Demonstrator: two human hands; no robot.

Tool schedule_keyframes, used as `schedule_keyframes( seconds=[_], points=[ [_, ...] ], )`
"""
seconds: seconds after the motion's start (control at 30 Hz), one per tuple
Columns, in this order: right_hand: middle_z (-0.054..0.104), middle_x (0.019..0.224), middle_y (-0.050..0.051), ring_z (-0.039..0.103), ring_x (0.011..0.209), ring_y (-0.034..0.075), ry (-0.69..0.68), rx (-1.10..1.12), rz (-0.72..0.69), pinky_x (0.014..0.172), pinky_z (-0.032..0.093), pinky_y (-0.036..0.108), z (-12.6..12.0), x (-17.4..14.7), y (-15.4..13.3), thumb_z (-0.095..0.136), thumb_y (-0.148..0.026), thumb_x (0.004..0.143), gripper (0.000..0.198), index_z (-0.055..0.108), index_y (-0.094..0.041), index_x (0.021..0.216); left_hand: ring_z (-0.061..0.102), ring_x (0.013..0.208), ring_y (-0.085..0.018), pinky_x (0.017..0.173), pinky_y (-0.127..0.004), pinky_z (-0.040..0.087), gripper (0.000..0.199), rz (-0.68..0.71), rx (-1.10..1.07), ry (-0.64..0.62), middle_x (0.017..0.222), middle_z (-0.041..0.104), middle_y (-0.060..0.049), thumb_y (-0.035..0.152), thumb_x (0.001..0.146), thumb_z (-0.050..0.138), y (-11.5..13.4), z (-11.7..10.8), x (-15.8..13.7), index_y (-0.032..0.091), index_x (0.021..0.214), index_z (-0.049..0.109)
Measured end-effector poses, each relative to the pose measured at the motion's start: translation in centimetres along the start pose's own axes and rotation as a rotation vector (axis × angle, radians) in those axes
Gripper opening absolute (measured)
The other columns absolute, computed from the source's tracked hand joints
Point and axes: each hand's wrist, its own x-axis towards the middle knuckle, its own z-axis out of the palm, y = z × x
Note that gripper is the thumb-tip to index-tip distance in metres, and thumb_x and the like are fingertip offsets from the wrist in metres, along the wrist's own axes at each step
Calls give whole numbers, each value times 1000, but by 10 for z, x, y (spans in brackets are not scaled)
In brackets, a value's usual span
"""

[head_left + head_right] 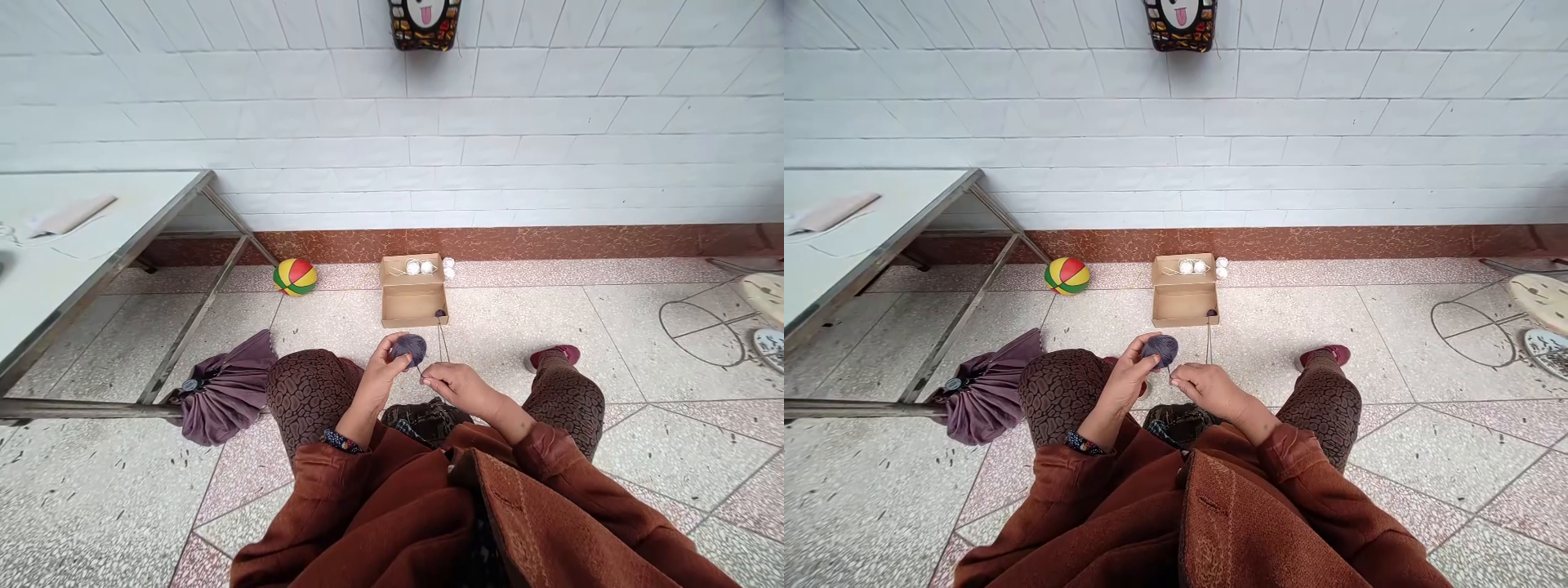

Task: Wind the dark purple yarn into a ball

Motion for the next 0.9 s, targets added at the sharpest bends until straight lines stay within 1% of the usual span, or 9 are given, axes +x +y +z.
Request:
schedule_keyframes(
  seconds=[0.13, 0.23, 0.33, 0.43, 0.53, 0.63, 0.77, 0.83, 0.9],
  points=[
    [68, 85, 5, 64, 78, 16, 71, 25, -90, 73, 50, 26, -24, 9, -16, 45, -36, 104, 28, 67, -20, 98, 57, 102, -19, 94, -31, 41, 50, 79, 172, -31, 116, 63, -6, 27, 73, 72, -1, 2, -1, 20, 121, 60],
    [66, 83, 5, 63, 78, 17, 163, -1, -83, 73, 49, 28, -43, 23, -15, 47, -37, 104, 28, 68, -20, 95, 57, 96, -18, 90, -31, 42, 63, 66, 182, -151, 114, 61, -5, 24, 72, 73, 2, 3, -4, 22, 132, 54],
    [66, 81, 5, 62, 78, 18, 245, -7, -48, 73, 49, 29, -51, 36, -1, 50, -37, 102, 27, 68, -21, 90, 56, 95, -18, 88, -31, 42, 74, 41, 98, -336, 110, 60, -5, 24, 72, 74, 7, 6, -10, 25, 141, 48],
    [66, 81, 4, 63, 77, 18, 287, 35, 3, 72, 49, 29, -40, 37, 15, 50, -35, 102, 25, 66, -21, 87, 55, 104, -22, 90, -32, 42, 65, 24, -108, -419, 118, 61, -8, 30, 76, 72, 13, 8, -16, 23, 138, 54],
    [65, 78, 4, 62, 73, 18, 291, 19, 50, 68, 49, 28, -19, 26, 20, 46, -33, 103, 27, 63, -20, 86, 57, 98, -21, 79, -29, 45, 54, -40, -301, -352, 122, 61, -11, 32, 76, 71, 15, 9, -17, 20, 128, 62],
    [66, 79, 5, 62, 74, 18, 200, -29, 25, 68, 49, 28, -4, 13, 13, 44, -31, 104, 28, 63, -19, 87, 57, 87, -17, 71, -26, 45, 49, -73, -338, -188, 113, 64, -9, 31, 73, 74, 13, 6, -12, 19, 119, 64],
    [66, 84, 5, 63, 78, 17, 43, -42, -82, 73, 49, 26, -10, 4, -10, 47, -31, 104, 23, 65, -19, 94, 57, 88, -16, 70, -25, 44, 43, -50, -177, 19, 111, 64, -7, 32, 73, 71, 6, 2, -4, 20, 114, 63],
    [65, 83, 5, 62, 77, 16, 23, -44, -124, 71, 49, 26, -22, 6, -22, 48, -32, 103, 23, 65, -19, 94, 56, 88, -17, 69, -24, 42, 42, -10, -32, 62, 110, 63, -6, 32, 73, 69, 4, 1, -2, 19, 113, 63],
    [65, 84, 5, 62, 77, 17, 35, -43, -158, 71, 49, 26, -37, 13, -31, 47, -32, 104, 23, 66, -20, 96, 56, 90, -18, 73, -26, 42, 42, 33, 101, 49, 108, 64, -5, 31, 73, 68, 4, 1, -3, 19, 114, 62]
  ],
)
